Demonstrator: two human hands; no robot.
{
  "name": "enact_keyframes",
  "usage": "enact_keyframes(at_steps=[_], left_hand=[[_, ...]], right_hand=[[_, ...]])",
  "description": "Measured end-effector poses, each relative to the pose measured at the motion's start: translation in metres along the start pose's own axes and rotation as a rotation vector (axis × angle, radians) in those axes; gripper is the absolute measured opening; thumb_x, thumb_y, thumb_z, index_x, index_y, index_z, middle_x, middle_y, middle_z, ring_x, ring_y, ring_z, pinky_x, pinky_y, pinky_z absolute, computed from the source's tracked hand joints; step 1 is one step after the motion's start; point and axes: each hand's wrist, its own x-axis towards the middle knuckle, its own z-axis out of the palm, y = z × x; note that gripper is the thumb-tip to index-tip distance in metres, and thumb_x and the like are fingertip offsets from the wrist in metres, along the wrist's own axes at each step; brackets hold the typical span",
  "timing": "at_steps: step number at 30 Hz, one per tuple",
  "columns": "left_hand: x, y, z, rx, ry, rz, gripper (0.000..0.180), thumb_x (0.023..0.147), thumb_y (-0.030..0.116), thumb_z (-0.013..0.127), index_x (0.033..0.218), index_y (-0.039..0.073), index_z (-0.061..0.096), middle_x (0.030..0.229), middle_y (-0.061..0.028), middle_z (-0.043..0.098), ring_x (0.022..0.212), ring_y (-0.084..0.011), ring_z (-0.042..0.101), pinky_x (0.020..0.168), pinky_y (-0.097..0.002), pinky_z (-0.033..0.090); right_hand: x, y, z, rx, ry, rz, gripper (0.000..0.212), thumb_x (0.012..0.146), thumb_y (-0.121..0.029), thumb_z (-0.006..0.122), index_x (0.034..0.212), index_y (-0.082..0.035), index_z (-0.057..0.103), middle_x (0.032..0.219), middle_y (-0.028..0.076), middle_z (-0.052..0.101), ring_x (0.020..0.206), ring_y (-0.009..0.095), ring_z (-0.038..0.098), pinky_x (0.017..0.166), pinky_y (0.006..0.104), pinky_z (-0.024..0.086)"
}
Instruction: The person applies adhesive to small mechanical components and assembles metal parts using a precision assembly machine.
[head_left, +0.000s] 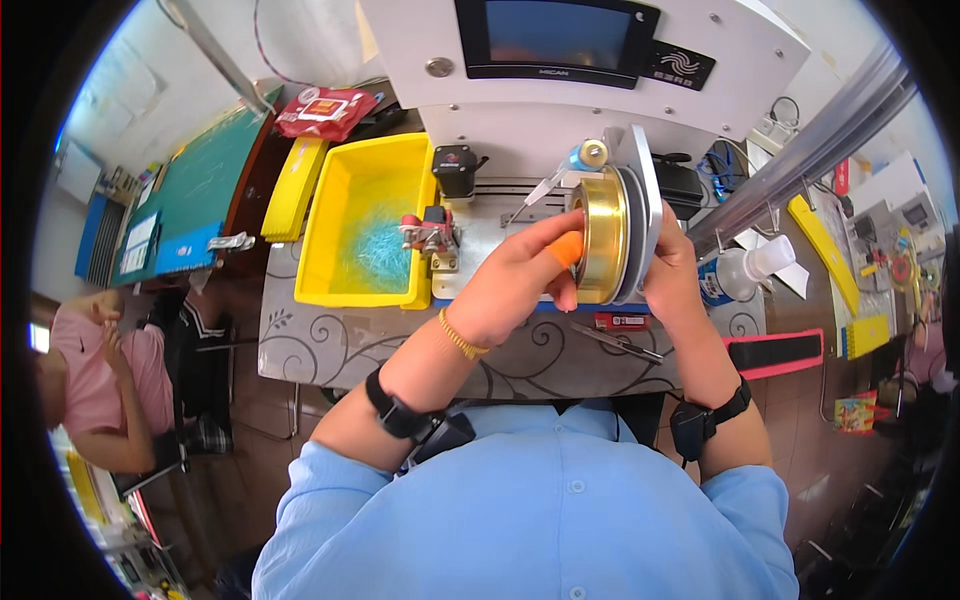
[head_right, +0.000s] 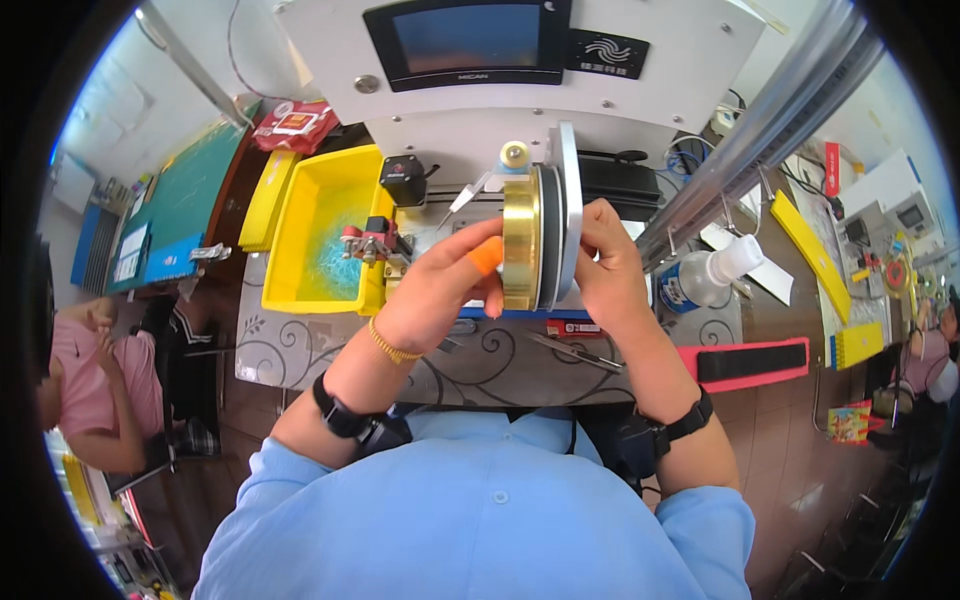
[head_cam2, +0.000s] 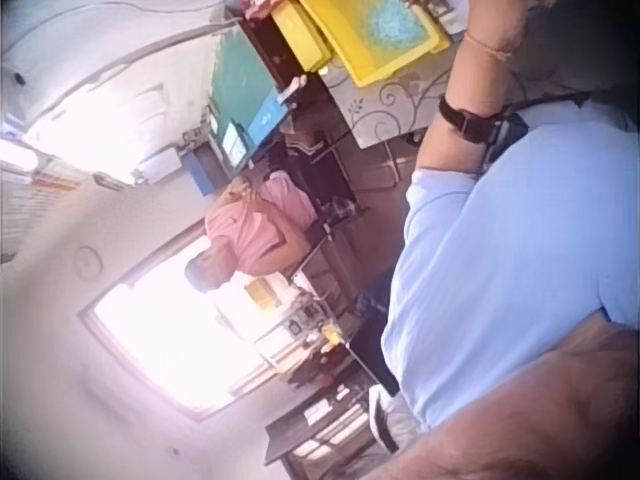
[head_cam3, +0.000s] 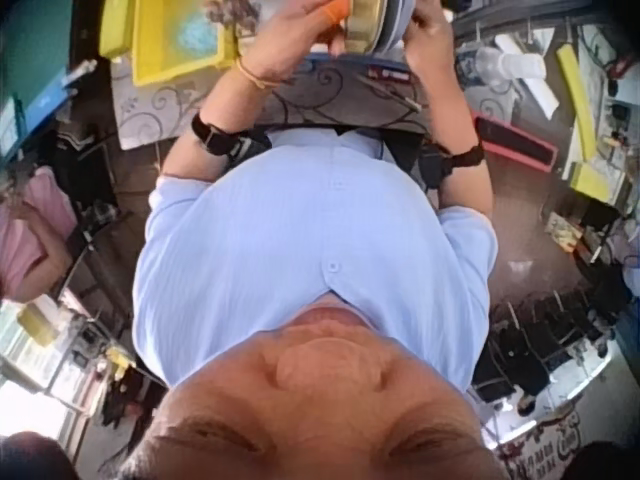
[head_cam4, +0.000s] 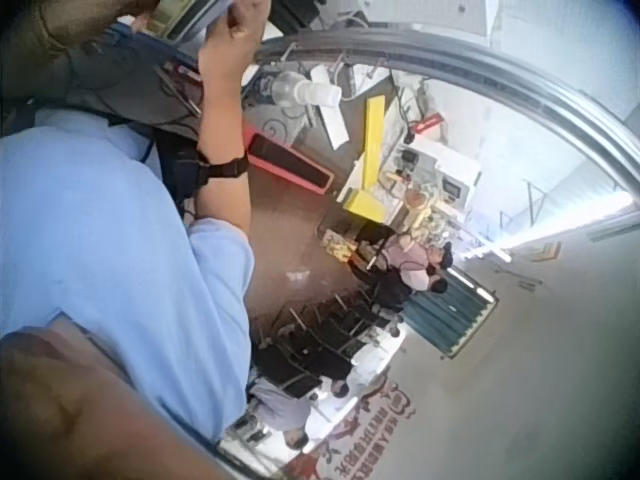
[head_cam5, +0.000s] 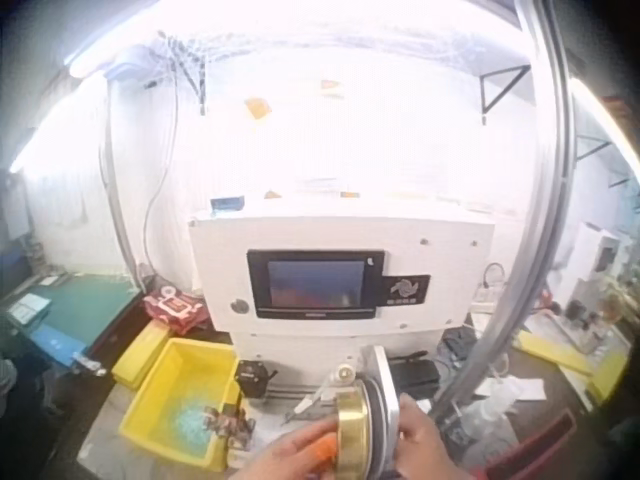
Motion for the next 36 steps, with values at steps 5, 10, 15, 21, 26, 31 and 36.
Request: enact_keyframes(at_steps=[5, 10, 15, 21, 26, 31, 36], left_hand=[[0.019, 0.003, 0.001, 0.07, 0.004, -0.024, 0.03, 0.098, 0.017, 0.051, 0.121, 0.002, 0.062, 0.084, 0.0005, 0.063, 0.054, -0.0027, 0.049, 0.05, -0.0164, 0.04], [0.022, -0.015, 0.005, 0.245, 0.209, 0.065, 0.023, 0.092, 0.012, 0.058, 0.111, 0.002, 0.067, 0.079, 0.0008, 0.063, 0.054, -0.0045, 0.051, 0.05, -0.0194, 0.042], [-0.01, -0.01, 0.008, 0.454, 0.421, 0.226, 0.015, 0.088, 0.009, 0.064, 0.099, 0.003, 0.07, 0.081, -0.0032, 0.065, 0.055, -0.008, 0.057, 0.053, -0.0221, 0.046], [-0.049, -0.001, -0.01, 0.741, 0.423, 0.497, 0.014, 0.08, -0.002, 0.068, 0.092, 0.004, 0.069, 0.08, 0.0014, 0.06, 0.058, -0.003, 0.052, 0.052, -0.0185, 0.04], [-0.063, 0.005, -0.033, 0.792, 0.517, 0.5, 0.016, 0.074, -0.001, 0.071, 0.089, 0.005, 0.066, 0.079, -0.0041, 0.063, 0.057, -0.0104, 0.06, 0.052, -0.0227, 0.046], [-0.072, 0.01, -0.046, 0.723, 0.566, 0.489, 0.017, 0.074, -0.003, 0.07, 0.088, 0.004, 0.065, 0.079, -0.0052, 0.062, 0.058, -0.0119, 0.06, 0.054, -0.0234, 0.047], [-0.077, 0.013, -0.064, 0.805, 0.682, 0.512, 0.016, 0.074, -0.003, 0.069, 0.088, 0.004, 0.065, 0.079, -0.006, 0.061, 0.057, -0.0129, 0.058, 0.053, -0.024, 0.046]], right_hand=[[0.012, -0.006, 0.009, 0.075, -0.016, 0.065, 0.016, 0.084, 0.002, 0.061, 0.097, -0.005, 0.07, 0.092, -0.002, 0.05, 0.085, 0.007, 0.05, 0.073, 0.0197, 0.041], [0.01, -0.018, -0.004, 0.127, -0.079, 0.3, 0.017, 0.09, -0.007, 0.058, 0.103, -0.001, 0.067, 0.102, -0.001, 0.056, 0.09, 0.008, 0.054, 0.079, 0.0218, 0.043], [-0.024, -0.032, -0.032, 0.049, -0.062, 0.542, 0.024, 0.096, -0.018, 0.053, 0.105, 0.0, 0.066, 0.088, 0.002, 0.06, 0.087, 0.01, 0.054, 0.082, 0.0247, 0.041], [-0.065, -0.087, -0.006, -0.45, -0.093, -0.266, 0.017, 0.091, -0.014, 0.061, 0.101, -0.002, 0.067, 0.093, 0.011, 0.064, 0.077, 0.018, 0.06, 0.07, 0.0274, 0.048], [-0.02, -0.103, 0.08, -0.68, -0.263, -0.363, 0.021, 0.088, -0.009, 0.063, 0.108, -0.004, 0.057, 0.091, 0.014, 0.063, 0.07, 0.029, 0.062, 0.065, 0.0361, 0.054], [0.007, -0.097, 0.092, -0.811, -0.34, -0.324, 0.015, 0.088, -0.008, 0.063, 0.091, -0.005, 0.049, 0.081, 0.011, 0.059, 0.069, 0.029, 0.063, 0.057, 0.0379, 0.051], [0.027, -0.089, 0.111, -0.815, -0.226, -0.387, 0.013, 0.088, -0.011, 0.064, 0.089, -0.006, 0.051, 0.075, 0.009, 0.059, 0.067, 0.027, 0.063, 0.056, 0.0365, 0.05]])
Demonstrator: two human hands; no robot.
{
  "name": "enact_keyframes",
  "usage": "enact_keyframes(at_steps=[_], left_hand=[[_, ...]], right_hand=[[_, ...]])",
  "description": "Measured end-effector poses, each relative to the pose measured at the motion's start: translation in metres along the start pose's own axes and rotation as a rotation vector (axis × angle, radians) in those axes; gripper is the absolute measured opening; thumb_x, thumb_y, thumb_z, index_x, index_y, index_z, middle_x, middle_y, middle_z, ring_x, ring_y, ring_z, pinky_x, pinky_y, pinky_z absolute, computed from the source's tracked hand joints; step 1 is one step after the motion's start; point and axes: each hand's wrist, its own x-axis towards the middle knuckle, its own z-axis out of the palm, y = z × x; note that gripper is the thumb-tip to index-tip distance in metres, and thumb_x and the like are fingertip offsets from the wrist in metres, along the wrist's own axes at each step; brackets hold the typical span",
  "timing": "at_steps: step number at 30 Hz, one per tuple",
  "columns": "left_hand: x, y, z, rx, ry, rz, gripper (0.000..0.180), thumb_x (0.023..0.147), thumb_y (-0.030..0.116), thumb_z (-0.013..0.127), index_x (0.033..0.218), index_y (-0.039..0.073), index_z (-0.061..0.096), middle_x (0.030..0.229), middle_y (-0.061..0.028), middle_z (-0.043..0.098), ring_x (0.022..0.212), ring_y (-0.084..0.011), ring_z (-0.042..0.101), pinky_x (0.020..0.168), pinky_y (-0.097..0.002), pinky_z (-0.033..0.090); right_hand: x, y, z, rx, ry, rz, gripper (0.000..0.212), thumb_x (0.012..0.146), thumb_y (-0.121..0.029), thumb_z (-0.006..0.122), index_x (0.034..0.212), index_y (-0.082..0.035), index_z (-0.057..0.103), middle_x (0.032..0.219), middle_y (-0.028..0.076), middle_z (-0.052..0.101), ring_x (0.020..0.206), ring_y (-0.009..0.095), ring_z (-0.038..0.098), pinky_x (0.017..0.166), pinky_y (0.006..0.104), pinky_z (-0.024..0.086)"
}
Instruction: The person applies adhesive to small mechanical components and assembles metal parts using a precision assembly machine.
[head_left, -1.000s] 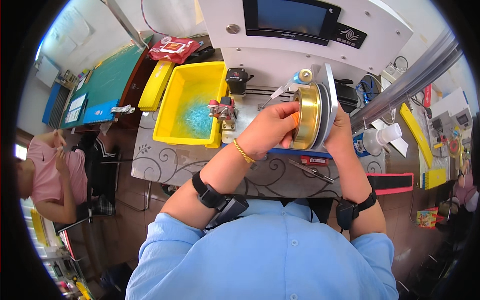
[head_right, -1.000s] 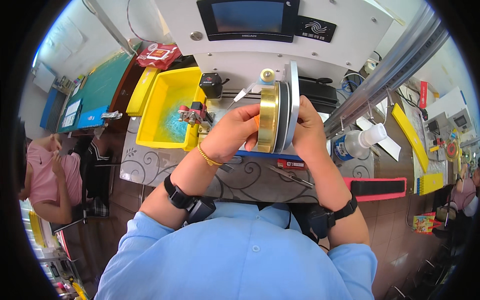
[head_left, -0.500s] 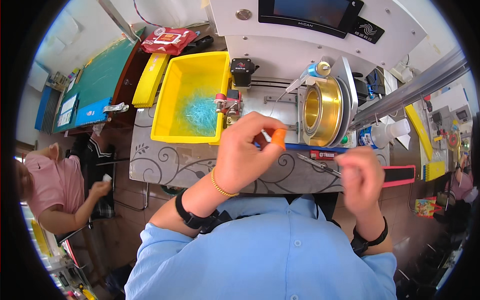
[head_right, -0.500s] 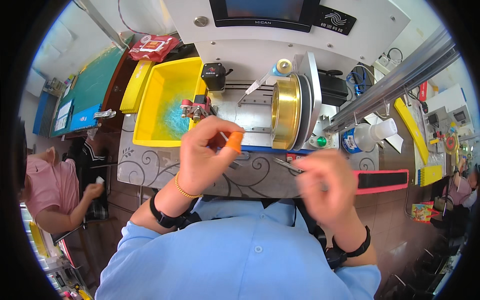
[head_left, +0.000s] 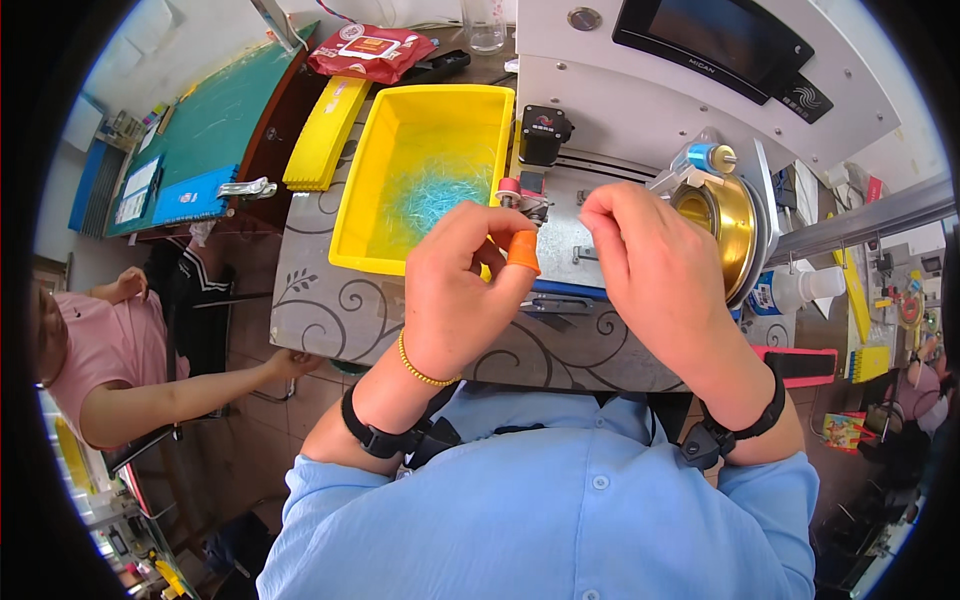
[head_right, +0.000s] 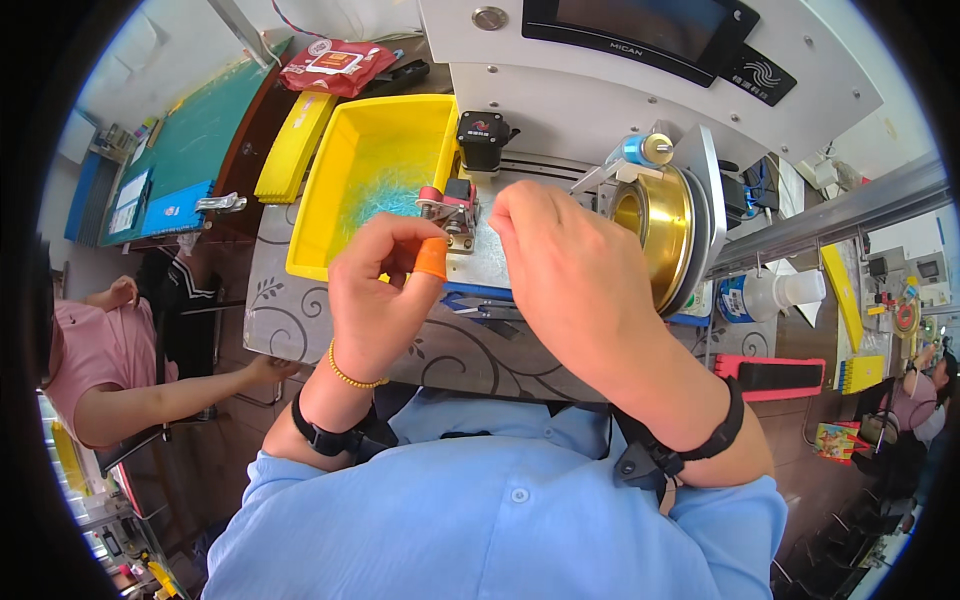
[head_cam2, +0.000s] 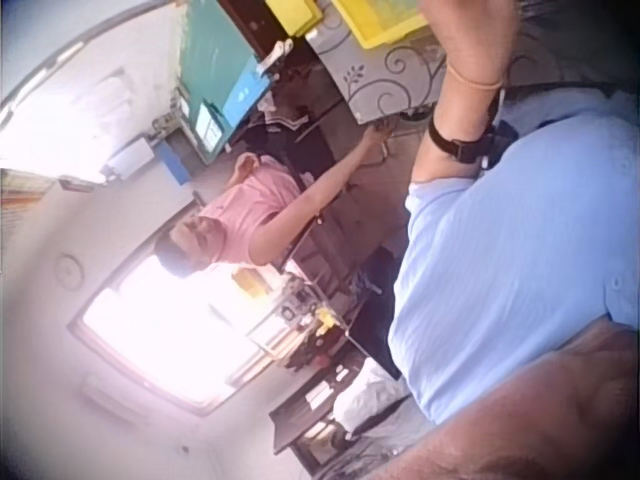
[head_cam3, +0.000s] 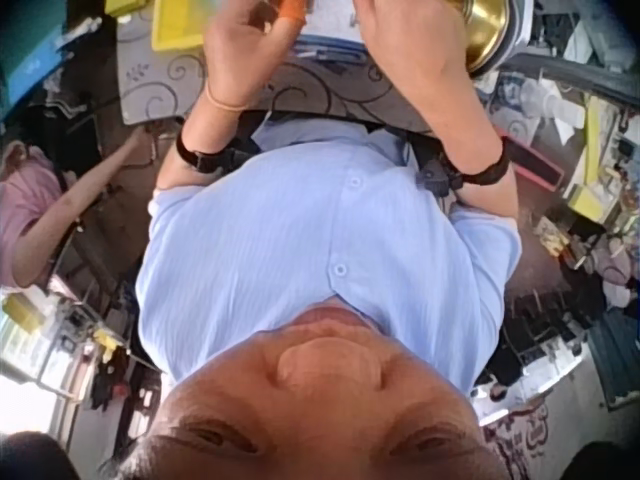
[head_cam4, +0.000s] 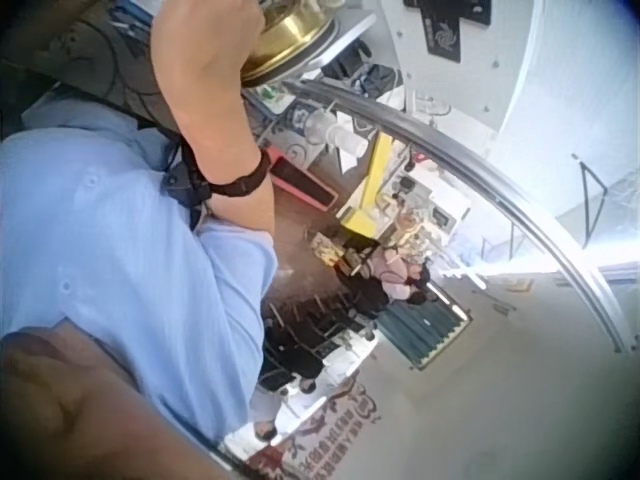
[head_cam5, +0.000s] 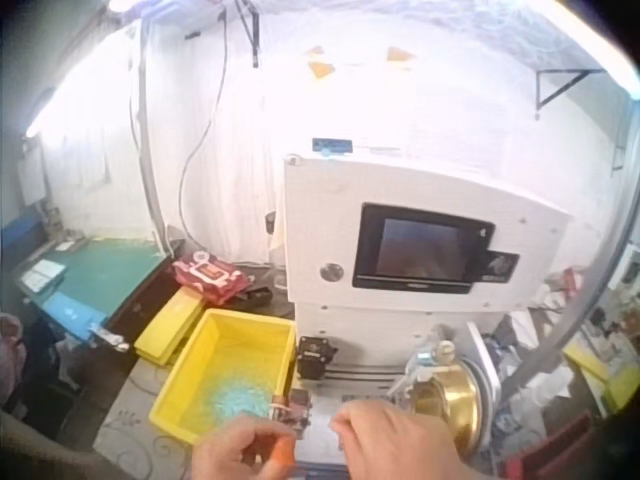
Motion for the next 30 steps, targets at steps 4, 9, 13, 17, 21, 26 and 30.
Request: enact_keyframes(at_steps=[4, 9, 13, 17, 21, 26, 30], left_hand=[[-0.006, 0.002, -0.002, -0.009, -0.061, 0.0, 0.016, 0.075, -0.002, 0.07, 0.088, 0.004, 0.065, 0.08, -0.0061, 0.062, 0.058, -0.0128, 0.059, 0.053, -0.0247, 0.046], [-0.011, -0.001, 0.007, -0.106, -0.337, 0.135, 0.013, 0.078, -0.001, 0.068, 0.09, 0.005, 0.067, 0.074, -0.0028, 0.059, 0.06, -0.0081, 0.055, 0.052, -0.022, 0.042], [-0.015, 0.004, 0.015, -0.161, -0.599, 0.025, 0.015, 0.08, 0.008, 0.07, 0.095, 0.005, 0.066, 0.082, -0.0093, 0.065, 0.068, -0.0199, 0.064, 0.062, -0.0309, 0.052], [-0.017, -0.002, 0.028, -0.202, -0.587, 0.087, 0.019, 0.082, 0.013, 0.069, 0.099, 0.005, 0.067, 0.083, -0.0104, 0.066, 0.067, -0.021, 0.064, 0.063, -0.0321, 0.052], [-0.011, -0.006, 0.036, -0.132, -0.605, 0.074, 0.021, 0.087, 0.016, 0.065, 0.105, 0.005, 0.067, 0.081, -0.0086, 0.066, 0.067, -0.017, 0.063, 0.062, -0.03, 0.051], [0.004, -0.012, 0.047, -0.988, -0.643, -0.643, 0.035, 0.102, 0.027, 0.046, 0.131, 0.009, 0.055, 0.082, 0.0023, 0.057, 0.057, -0.0059, 0.045, 0.053, -0.0194, 0.039], [0.01, -0.01, 0.059, -1.532, -0.435, -0.852, 0.035, 0.103, 0.026, 0.045, 0.136, 0.015, 0.047, 0.082, 0.0051, 0.05, 0.055, -0.0031, 0.035, 0.05, -0.0174, 0.031]], right_hand=[[0.006, 0.003, 0.01, 0.022, 0.01, 0.04, 0.012, 0.087, -0.011, 0.065, 0.087, -0.006, 0.053, 0.073, 0.008, 0.061, 0.066, 0.027, 0.064, 0.055, 0.0369, 0.051], [0.01, 0.005, 0.013, 0.048, -0.011, 0.043, 0.011, 0.086, -0.01, 0.064, 0.086, -0.006, 0.054, 0.072, 0.009, 0.062, 0.067, 0.027, 0.065, 0.055, 0.0379, 0.051], [0.011, 0.004, 0.012, 0.014, -0.075, 0.119, 0.009, 0.087, -0.011, 0.063, 0.086, -0.006, 0.055, 0.071, 0.009, 0.062, 0.067, 0.028, 0.065, 0.056, 0.0385, 0.052], [0.01, 0.001, 0.01, 0.008, -0.063, 0.11, 0.009, 0.089, -0.014, 0.063, 0.088, -0.006, 0.059, 0.071, 0.01, 0.063, 0.063, 0.029, 0.063, 0.056, 0.0375, 0.048], [0.01, 0.003, -0.012, -0.032, 0.05, 0.016, 0.015, 0.089, -0.015, 0.065, 0.101, -0.007, 0.065, 0.089, 0.01, 0.069, 0.073, 0.028, 0.066, 0.066, 0.0357, 0.052], [0.034, 0.025, -0.067, -0.241, 0.085, -0.111, 0.017, 0.088, -0.018, 0.064, 0.081, -0.003, 0.068, 0.079, 0.009, 0.067, 0.083, 0.03, 0.062, 0.075, 0.0382, 0.05], [0.04, 0.046, -0.07, -0.397, -0.106, -0.061, 0.032, 0.091, -0.026, 0.061, 0.071, -0.001, 0.067, 0.069, 0.012, 0.064, 0.075, 0.033, 0.058, 0.072, 0.0428, 0.047]])
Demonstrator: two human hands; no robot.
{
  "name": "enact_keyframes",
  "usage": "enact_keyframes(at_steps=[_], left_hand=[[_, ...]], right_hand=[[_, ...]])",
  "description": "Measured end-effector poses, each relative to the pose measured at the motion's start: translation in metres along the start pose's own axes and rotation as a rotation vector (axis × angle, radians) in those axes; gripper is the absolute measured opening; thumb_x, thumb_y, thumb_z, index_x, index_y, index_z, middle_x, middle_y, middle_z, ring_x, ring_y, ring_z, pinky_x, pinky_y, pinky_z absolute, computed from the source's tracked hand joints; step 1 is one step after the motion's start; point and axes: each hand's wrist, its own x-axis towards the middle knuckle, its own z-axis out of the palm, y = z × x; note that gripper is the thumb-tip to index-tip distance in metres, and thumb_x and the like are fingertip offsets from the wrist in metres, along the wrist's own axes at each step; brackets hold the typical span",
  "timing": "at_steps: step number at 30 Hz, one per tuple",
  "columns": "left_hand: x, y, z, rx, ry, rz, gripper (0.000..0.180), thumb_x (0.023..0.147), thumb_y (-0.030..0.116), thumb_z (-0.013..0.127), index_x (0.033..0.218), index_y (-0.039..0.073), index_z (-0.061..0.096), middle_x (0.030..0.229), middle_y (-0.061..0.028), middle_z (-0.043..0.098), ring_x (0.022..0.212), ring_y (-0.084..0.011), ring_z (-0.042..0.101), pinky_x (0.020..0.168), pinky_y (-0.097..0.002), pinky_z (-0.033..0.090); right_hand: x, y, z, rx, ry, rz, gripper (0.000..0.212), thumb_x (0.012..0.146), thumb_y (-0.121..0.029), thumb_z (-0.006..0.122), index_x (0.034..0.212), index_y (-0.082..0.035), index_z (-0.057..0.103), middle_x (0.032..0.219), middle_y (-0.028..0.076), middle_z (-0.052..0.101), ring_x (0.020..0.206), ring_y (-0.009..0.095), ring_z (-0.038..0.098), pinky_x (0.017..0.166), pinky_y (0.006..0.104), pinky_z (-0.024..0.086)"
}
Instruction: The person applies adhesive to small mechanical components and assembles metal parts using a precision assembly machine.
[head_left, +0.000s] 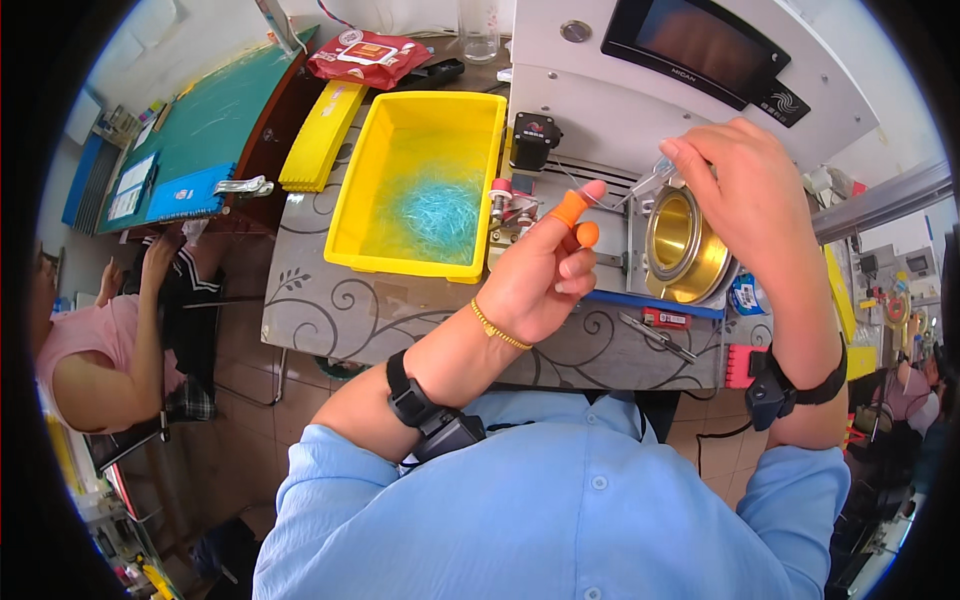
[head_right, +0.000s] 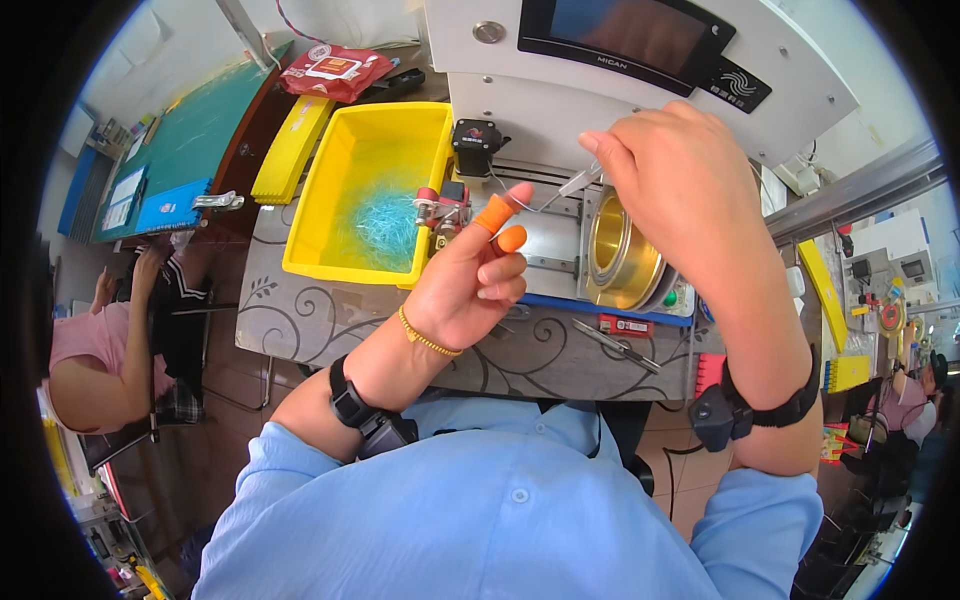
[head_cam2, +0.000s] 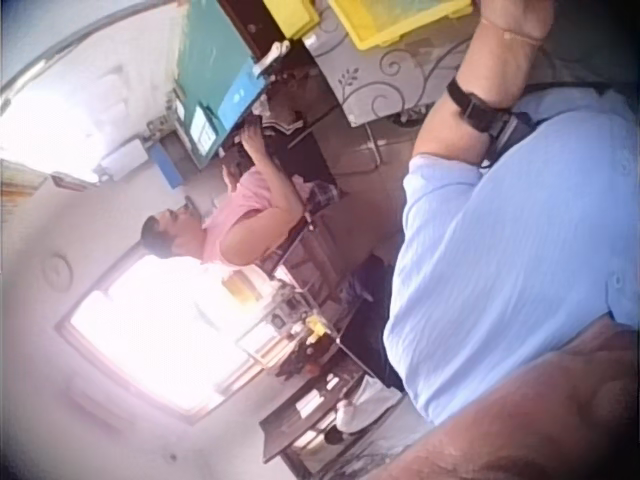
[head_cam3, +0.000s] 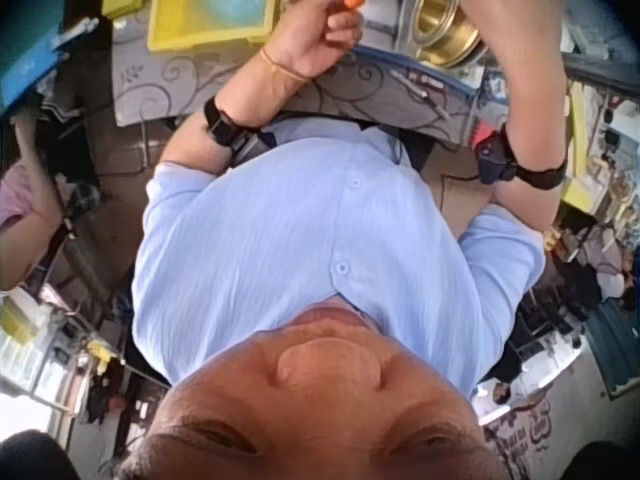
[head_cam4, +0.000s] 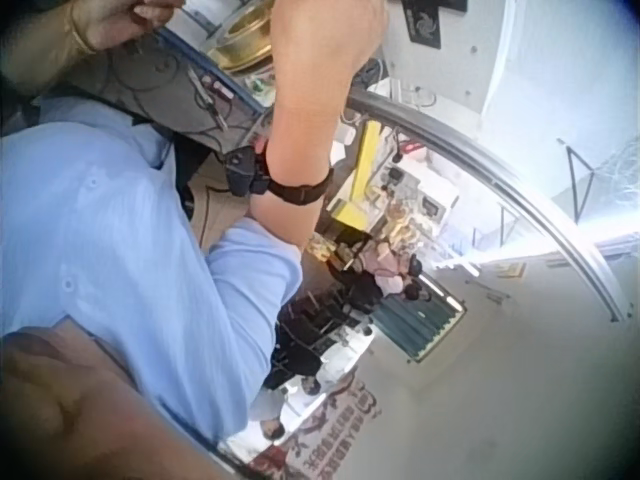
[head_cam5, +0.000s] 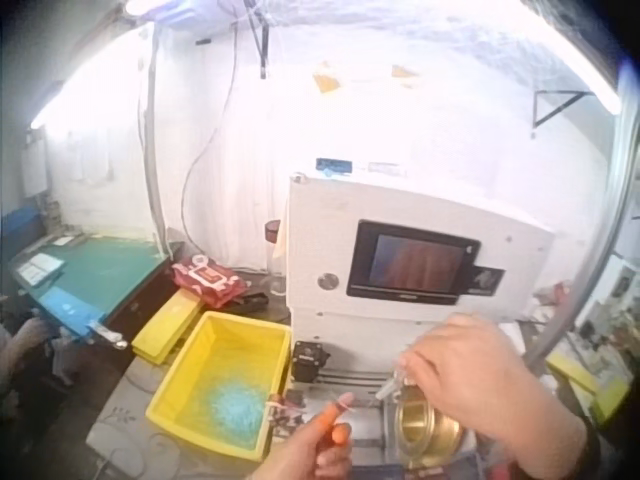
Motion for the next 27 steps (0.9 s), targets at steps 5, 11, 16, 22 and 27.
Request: enact_keyframes(at_steps=[5, 11, 16, 22, 27], left_hand=[[0.008, -0.011, 0.011, -0.099, 0.076, 0.075, 0.032, 0.102, 0.025, 0.048, 0.133, 0.016, 0.048, 0.082, 0.0067, 0.049, 0.056, -0.002, 0.034, 0.05, -0.0168, 0.03], [0.017, -0.024, 0.005, 0.512, 0.234, 0.336, 0.023, 0.099, 0.023, 0.057, 0.115, 0.008, 0.063, 0.071, 0.0025, 0.053, 0.054, -0.0042, 0.043, 0.048, -0.0195, 0.033], [0.019, -0.026, -0.003, 0.675, 0.287, 0.458, 0.021, 0.098, 0.018, 0.058, 0.114, 0.005, 0.064, 0.072, -0.0008, 0.059, 0.053, -0.005, 0.048, 0.048, -0.0207, 0.039], [0.017, -0.024, 0.0, 0.861, 0.297, 0.49, 0.025, 0.097, 0.018, 0.057, 0.117, 0.006, 0.064, 0.074, -0.0026, 0.062, 0.052, -0.0052, 0.052, 0.048, -0.0215, 0.043], [-0.006, -0.009, 0.001, 0.65, 0.072, 0.153, 0.032, 0.1, 0.02, 0.054, 0.129, 0.008, 0.056, 0.098, -0.0036, 0.065, 0.064, -0.0059, 0.057, 0.055, -0.0187, 0.042]], right_hand=[[0.0, 0.011, -0.004, -0.07, 0.001, 0.068, 0.03, 0.089, -0.025, 0.063, 0.073, -0.001, 0.067, 0.071, 0.013, 0.064, 0.078, 0.033, 0.059, 0.074, 0.0424, 0.047], [-0.001, -0.008, 0.009, 0.107, 0.089, -0.15, 0.023, 0.085, -0.022, 0.066, 0.093, -0.001, 0.067, 0.103, 0.012, 0.065, 0.105, 0.03, 0.056, 0.09, 0.0392, 0.045], [0.01, -0.015, 0.027, 0.38, -0.143, -0.104, 0.021, 0.083, -0.021, 0.067, 0.095, -0.003, 0.067, 0.108, 0.013, 0.064, 0.112, 0.03, 0.055, 0.095, 0.0404, 0.043], [0.013, -0.024, 0.023, 0.341, -0.225, -0.092, 0.016, 0.082, -0.018, 0.066, 0.089, -0.004, 0.065, 0.102, 0.012, 0.065, 0.114, 0.031, 0.055, 0.098, 0.0402, 0.041], [-0.02, -0.028, 0.0, 0.238, 0.094, -0.084, 0.009, 0.078, -0.008, 0.069, 0.084, -0.007, 0.063, 0.096, 0.008, 0.064, 0.118, 0.03, 0.055, 0.098, 0.0436, 0.04]])
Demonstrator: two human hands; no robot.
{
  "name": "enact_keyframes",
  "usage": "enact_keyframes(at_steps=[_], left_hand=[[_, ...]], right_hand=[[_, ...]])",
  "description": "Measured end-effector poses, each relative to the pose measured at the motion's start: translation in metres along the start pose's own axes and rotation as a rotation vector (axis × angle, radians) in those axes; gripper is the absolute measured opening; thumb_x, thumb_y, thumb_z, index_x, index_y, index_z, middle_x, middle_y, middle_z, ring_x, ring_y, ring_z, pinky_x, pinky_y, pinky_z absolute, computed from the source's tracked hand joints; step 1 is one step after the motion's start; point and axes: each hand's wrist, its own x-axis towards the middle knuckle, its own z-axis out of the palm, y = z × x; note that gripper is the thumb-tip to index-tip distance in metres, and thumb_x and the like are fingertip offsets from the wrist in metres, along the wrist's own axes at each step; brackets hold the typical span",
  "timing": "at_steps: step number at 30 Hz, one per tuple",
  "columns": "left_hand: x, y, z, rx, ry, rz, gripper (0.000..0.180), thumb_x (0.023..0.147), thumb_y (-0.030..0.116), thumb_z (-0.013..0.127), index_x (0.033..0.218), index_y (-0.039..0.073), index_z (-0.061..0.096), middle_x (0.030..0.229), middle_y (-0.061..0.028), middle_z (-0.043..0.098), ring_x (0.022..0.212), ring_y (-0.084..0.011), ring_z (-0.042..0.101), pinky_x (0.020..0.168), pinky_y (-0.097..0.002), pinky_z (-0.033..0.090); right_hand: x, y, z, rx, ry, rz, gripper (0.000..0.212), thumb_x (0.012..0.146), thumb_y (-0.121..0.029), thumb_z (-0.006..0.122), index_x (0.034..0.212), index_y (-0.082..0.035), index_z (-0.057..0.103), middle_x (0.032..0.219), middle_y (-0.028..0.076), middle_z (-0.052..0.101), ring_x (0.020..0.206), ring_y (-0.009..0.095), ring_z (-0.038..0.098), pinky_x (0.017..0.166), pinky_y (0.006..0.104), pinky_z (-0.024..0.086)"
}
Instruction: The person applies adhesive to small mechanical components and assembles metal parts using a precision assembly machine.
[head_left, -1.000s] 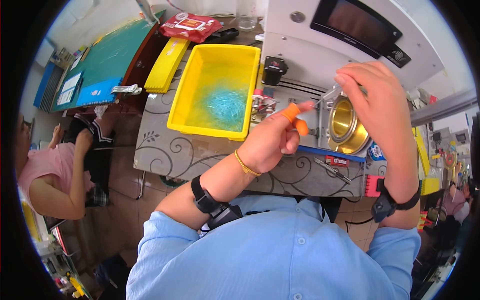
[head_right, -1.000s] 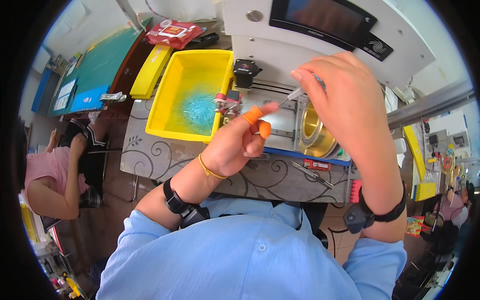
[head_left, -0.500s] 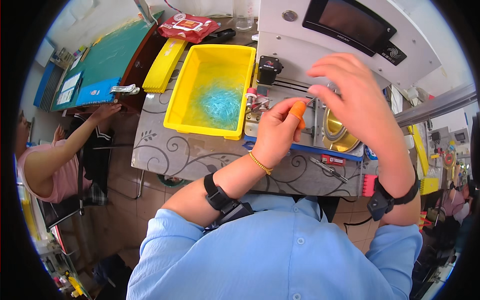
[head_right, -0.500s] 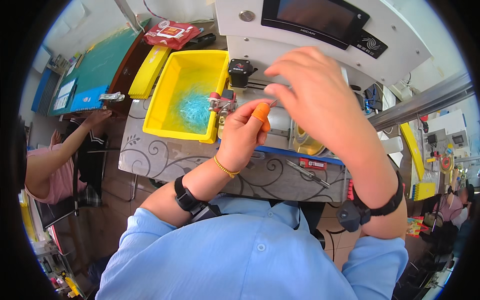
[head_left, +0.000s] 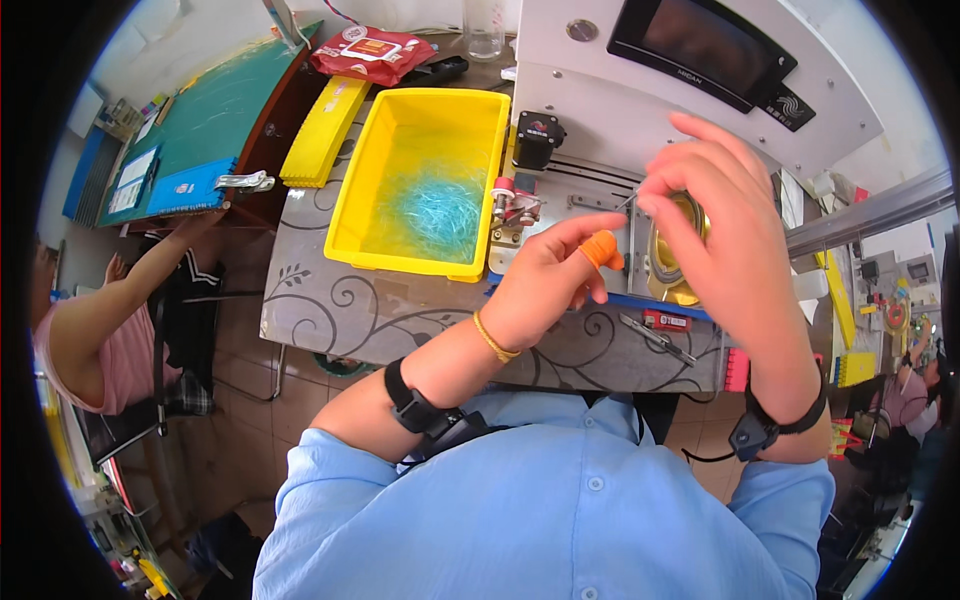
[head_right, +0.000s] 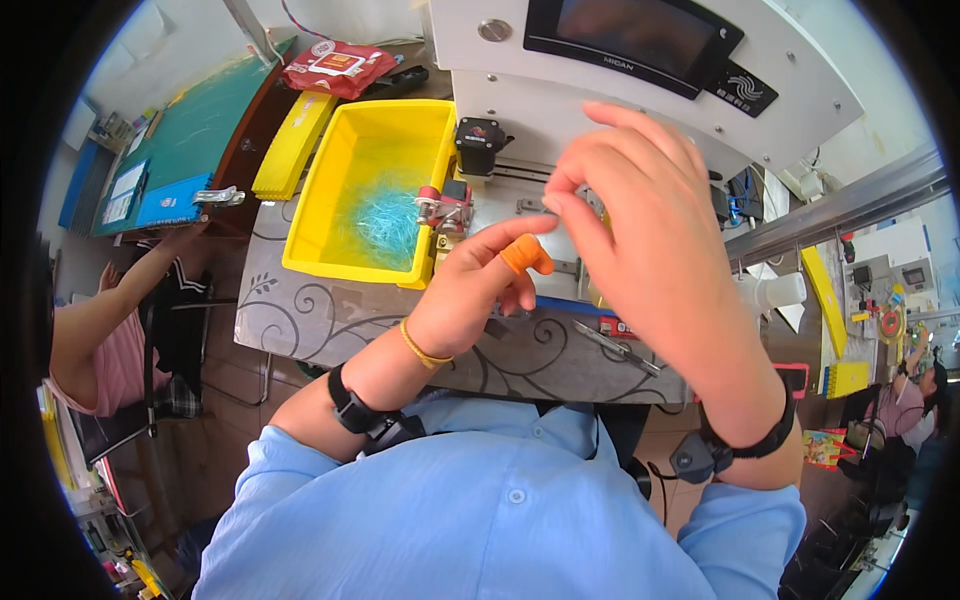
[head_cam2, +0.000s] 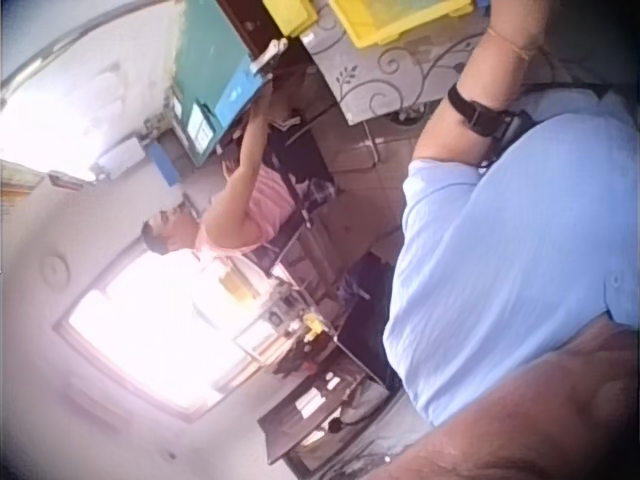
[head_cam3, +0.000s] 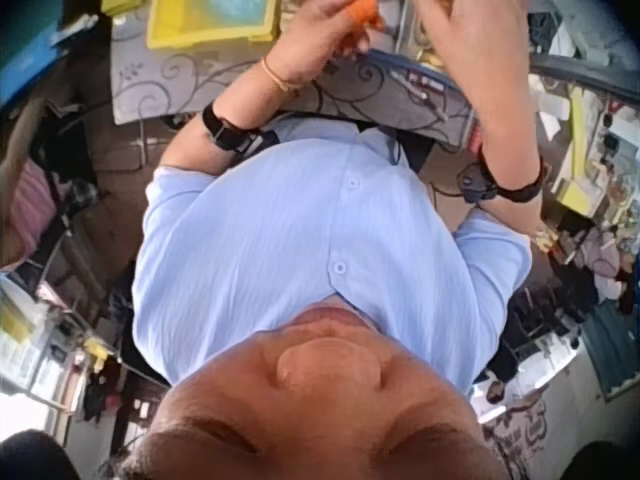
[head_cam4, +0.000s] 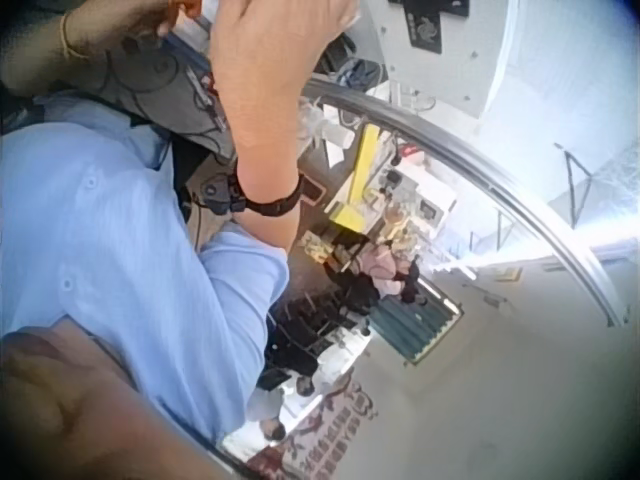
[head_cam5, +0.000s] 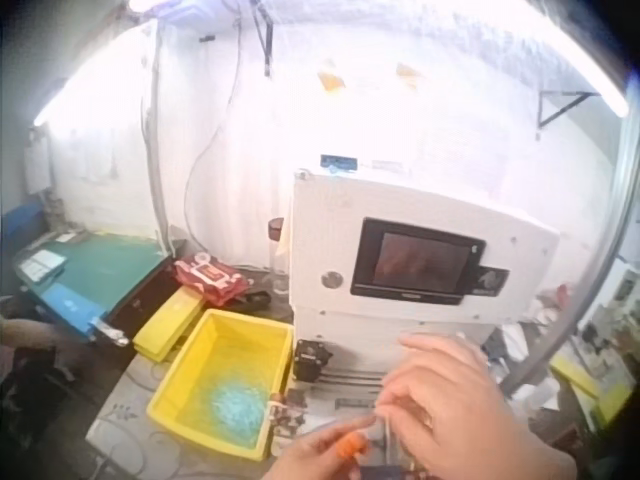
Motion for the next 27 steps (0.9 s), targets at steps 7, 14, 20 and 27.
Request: enact_keyframes(at_steps=[7, 14, 20, 27], left_hand=[[0.001, -0.002, 0.001, -0.435, -0.255, -0.174, 0.028, 0.098, 0.026, 0.058, 0.121, 0.01, 0.059, 0.096, 0.0016, 0.062, 0.071, -0.005, 0.054, 0.058, -0.0191, 0.04], [0.01, -0.014, -0.005, -0.172, 0.08, -0.024, 0.016, 0.098, 0.022, 0.059, 0.108, 0.009, 0.06, 0.091, 0.0031, 0.058, 0.067, -0.0056, 0.048, 0.06, -0.0217, 0.038], [0.025, -0.018, 0.006, -0.409, 0.18, 0.016, 0.016, 0.099, 0.021, 0.057, 0.112, 0.011, 0.058, 0.091, 0.0035, 0.058, 0.07, -0.0055, 0.048, 0.062, -0.0224, 0.039], [0.023, -0.016, 0.001, -0.535, -0.006, 0.028, 0.019, 0.101, 0.025, 0.053, 0.115, 0.013, 0.058, 0.096, 0.0061, 0.059, 0.072, -0.0055, 0.048, 0.066, -0.0218, 0.038]], right_hand=[[-0.044, -0.014, 0.009, -0.036, 0.011, 0.012, 0.016, 0.074, -0.011, 0.075, 0.086, -0.009, 0.065, 0.1, 0.004, 0.062, 0.119, 0.029, 0.052, 0.105, 0.0495, 0.034], [-0.031, -0.011, -0.001, -0.165, 0.002, 0.089, 0.026, 0.071, -0.017, 0.078, 0.094, -0.01, 0.068, 0.102, 0.005, 0.061, 0.118, 0.027, 0.052, 0.106, 0.051, 0.032], [-0.016, -0.01, 0.019, -0.233, -0.041, 0.049, 0.023, 0.07, -0.014, 0.077, 0.091, -0.009, 0.069, 0.094, 0.004, 0.06, 0.105, 0.024, 0.054, 0.109, 0.0514, 0.031], [-0.004, -0.014, 0.033, -0.258, 0.008, 0.01, 0.013, 0.072, -0.012, 0.074, 0.082, -0.007, 0.068, 0.086, 0.004, 0.059, 0.1, 0.023, 0.056, 0.111, 0.05, 0.029]])
